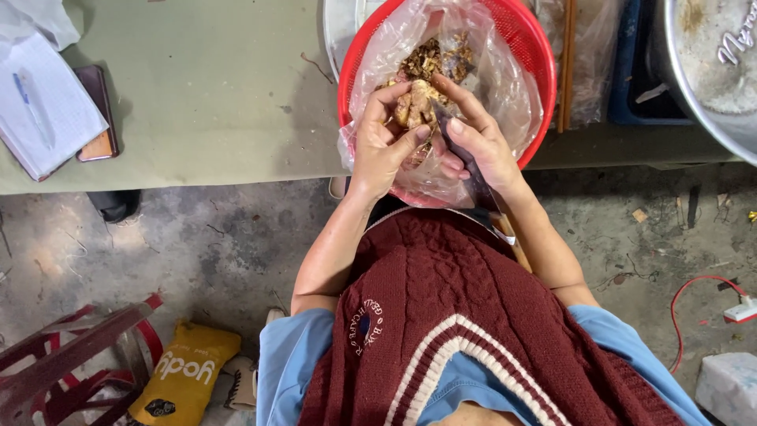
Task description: Cleaning and peeling a ginger root using hands and a small tool
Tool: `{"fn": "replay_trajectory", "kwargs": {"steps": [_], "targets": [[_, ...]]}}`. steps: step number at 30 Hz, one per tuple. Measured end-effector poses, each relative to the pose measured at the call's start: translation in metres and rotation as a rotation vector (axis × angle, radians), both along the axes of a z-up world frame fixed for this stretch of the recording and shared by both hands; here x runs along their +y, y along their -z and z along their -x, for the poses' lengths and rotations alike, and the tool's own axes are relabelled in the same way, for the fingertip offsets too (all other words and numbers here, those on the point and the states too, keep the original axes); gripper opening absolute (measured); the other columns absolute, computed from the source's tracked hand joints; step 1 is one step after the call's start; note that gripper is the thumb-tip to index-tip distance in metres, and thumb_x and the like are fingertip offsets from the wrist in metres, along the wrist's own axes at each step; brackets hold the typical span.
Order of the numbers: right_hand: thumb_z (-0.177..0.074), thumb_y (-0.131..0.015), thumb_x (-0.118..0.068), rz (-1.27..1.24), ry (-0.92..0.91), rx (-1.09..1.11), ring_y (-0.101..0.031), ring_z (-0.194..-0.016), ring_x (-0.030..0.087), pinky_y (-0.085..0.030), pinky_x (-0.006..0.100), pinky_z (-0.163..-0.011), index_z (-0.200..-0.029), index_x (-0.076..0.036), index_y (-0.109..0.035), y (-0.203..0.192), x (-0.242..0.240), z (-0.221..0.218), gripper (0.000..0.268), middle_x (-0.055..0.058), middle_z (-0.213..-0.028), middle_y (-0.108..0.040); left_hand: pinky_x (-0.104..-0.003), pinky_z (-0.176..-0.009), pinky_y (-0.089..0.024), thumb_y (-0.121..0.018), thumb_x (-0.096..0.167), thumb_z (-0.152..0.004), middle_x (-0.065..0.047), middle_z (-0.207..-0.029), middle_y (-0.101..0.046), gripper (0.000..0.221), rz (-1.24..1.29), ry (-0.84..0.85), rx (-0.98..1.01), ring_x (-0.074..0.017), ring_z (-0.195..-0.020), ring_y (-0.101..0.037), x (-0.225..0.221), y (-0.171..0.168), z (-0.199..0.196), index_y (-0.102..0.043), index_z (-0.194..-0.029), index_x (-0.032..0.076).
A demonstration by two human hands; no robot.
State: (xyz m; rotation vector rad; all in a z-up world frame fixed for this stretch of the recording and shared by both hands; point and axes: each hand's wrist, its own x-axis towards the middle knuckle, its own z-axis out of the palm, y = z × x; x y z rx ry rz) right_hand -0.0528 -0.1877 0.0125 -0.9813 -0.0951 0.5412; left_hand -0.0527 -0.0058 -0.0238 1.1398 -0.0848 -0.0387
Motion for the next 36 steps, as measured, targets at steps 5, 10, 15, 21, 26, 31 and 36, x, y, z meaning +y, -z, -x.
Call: {"fn": "replay_trajectory", "kwargs": {"steps": [5, 10, 15, 21, 26, 31, 36], "targets": [[-0.104, -0.064, -0.033, -0.019, -0.016, 0.054, -0.046, -0.049, 0.006, -0.039, 0.018, -0.04, -0.163, -0.009, -0.034, -0.004, 0.005, -0.014, 0.071, 0.005, -0.079, -0.066, -0.032, -0.106, -0.05, -0.082, 0.004, -0.091, -0.006, -0.133, -0.058, 0.052, 0.161, 0.03, -0.013, -0.0177, -0.121, -0.059, 0.009, 0.015, -0.005, -0.055, -0.135, 0.012], [-0.108, -0.051, -0.033, 0.019, 0.06, -0.057, -0.043, -0.05, 0.008, -0.042, 0.019, -0.037, -0.158, -0.011, -0.043, 0.016, 0.001, -0.02, 0.055, 0.016, -0.081, -0.06, -0.033, -0.103, -0.055, -0.086, 0.0, -0.087, -0.004, -0.127, -0.059, 0.064, 0.238, 0.01, 0.051, -0.0191, -0.117, -0.063, 0.005, 0.027, -0.017, -0.055, -0.141, 0.01], [-0.107, -0.056, -0.03, 0.018, 0.055, -0.144, -0.043, -0.05, 0.005, -0.041, 0.018, -0.037, -0.164, -0.014, -0.03, 0.016, -0.002, -0.022, 0.065, 0.013, -0.081, -0.061, -0.034, -0.103, -0.055, -0.085, 0.0, -0.086, -0.002, -0.126, -0.058, 0.063, 0.112, 0.01, 0.036, -0.018, -0.116, -0.062, -0.005, 0.028, -0.033, -0.054, -0.141, 0.01], [-0.11, -0.05, -0.02, 0.022, 0.169, -0.115, -0.044, -0.053, 0.008, -0.043, 0.018, -0.04, -0.155, -0.01, -0.047, 0.059, -0.012, -0.034, 0.046, 0.021, -0.087, -0.066, -0.038, -0.104, -0.054, -0.091, 0.006, -0.083, -0.008, -0.127, -0.058, 0.063, 0.036, -0.1, 0.056, -0.0214, -0.117, -0.061, -0.025, 0.029, -0.032, -0.055, -0.135, 0.008], [-0.109, -0.051, -0.027, -0.068, 0.154, -0.025, -0.043, -0.05, 0.01, -0.042, 0.02, -0.036, -0.152, -0.007, -0.048, 0.049, -0.017, -0.044, 0.048, 0.022, -0.082, -0.06, -0.042, -0.108, -0.051, -0.086, 0.008, -0.088, -0.011, -0.131, -0.058, 0.061, 0.049, -0.093, 0.076, -0.025, -0.122, -0.058, -0.024, 0.024, -0.045, -0.053, -0.14, 0.009], [-0.107, -0.058, -0.02, -0.102, 0.17, -0.129, -0.044, -0.051, 0.009, -0.041, 0.018, -0.036, -0.159, -0.013, -0.029, 0.038, -0.019, -0.047, 0.06, 0.016, -0.078, -0.055, -0.049, -0.12, -0.041, -0.07, 0.012, -0.103, -0.016, -0.146, -0.051, 0.05, -0.11, -0.015, -0.01, -0.0344, -0.137, -0.05, -0.015, -0.008, -0.053, -0.049, -0.149, 0.011], [-0.102, -0.065, -0.021, 0.011, 0.033, -0.199, -0.05, -0.046, 0.006, -0.042, 0.017, -0.037, -0.167, -0.013, -0.016, 0.029, -0.011, -0.049, 0.081, 0.01, -0.079, -0.066, -0.057, -0.116, -0.046, -0.066, 0.004, -0.105, -0.019, -0.146, -0.053, 0.053, -0.222, 0.106, -0.072, -0.0392, -0.134, -0.055, -0.007, -0.017, -0.059, -0.047, -0.154, 0.017]]}}
